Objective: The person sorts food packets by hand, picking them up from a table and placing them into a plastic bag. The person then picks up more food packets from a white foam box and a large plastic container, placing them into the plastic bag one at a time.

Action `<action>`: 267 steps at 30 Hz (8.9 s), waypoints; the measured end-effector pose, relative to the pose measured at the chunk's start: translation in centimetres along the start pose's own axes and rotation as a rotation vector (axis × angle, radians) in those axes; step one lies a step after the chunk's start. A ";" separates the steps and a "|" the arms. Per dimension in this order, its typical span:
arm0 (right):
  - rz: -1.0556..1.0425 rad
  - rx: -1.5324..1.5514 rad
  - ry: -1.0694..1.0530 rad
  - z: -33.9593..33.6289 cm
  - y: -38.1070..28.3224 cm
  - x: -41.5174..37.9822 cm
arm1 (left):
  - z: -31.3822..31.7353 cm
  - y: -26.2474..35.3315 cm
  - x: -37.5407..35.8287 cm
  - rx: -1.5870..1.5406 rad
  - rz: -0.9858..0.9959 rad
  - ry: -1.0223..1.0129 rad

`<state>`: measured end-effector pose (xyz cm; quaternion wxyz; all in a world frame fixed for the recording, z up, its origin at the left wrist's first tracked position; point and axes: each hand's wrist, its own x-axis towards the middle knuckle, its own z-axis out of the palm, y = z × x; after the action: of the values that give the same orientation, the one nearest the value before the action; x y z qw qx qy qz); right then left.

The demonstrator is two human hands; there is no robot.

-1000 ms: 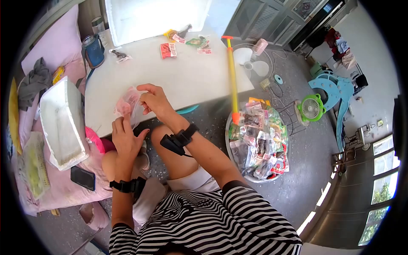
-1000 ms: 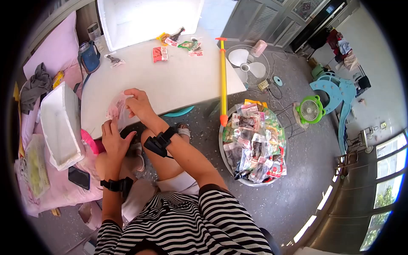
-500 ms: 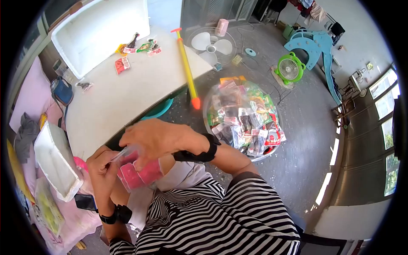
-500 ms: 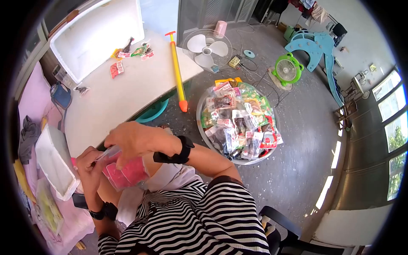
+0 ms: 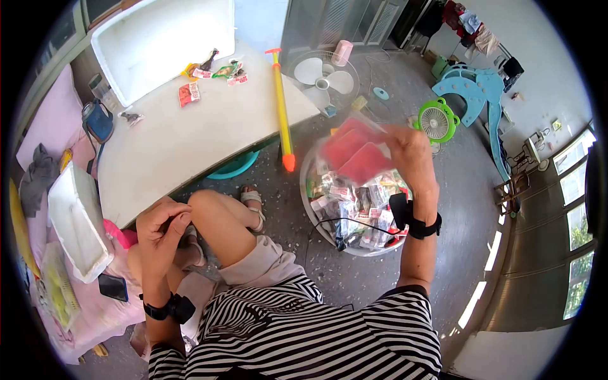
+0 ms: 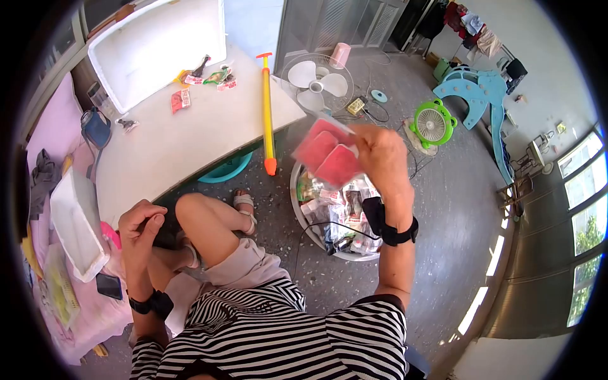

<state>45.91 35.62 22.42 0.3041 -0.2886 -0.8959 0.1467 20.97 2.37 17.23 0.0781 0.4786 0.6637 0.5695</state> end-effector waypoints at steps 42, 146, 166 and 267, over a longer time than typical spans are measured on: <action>-0.307 0.424 -0.971 29.5 -15.5 -2.9 | -30.2 -30.2 -14.8 1.303 -0.928 0.802; 0.113 0.561 -0.669 44.2 -10.9 30.1 | -8.8 -26.0 3.8 0.689 -0.415 0.559; -0.207 -0.338 -0.770 48.4 -9.6 35.6 | -9.0 -25.6 3.1 0.646 -0.446 0.497; 0.396 1.132 -0.744 36.7 -18.6 5.6 | -8.3 -26.4 0.8 0.609 -0.312 0.533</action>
<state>11.17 21.10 4.79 0.0485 -0.1745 -0.6572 0.7316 0.71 0.08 -1.57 -0.1559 0.2099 0.8628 0.4326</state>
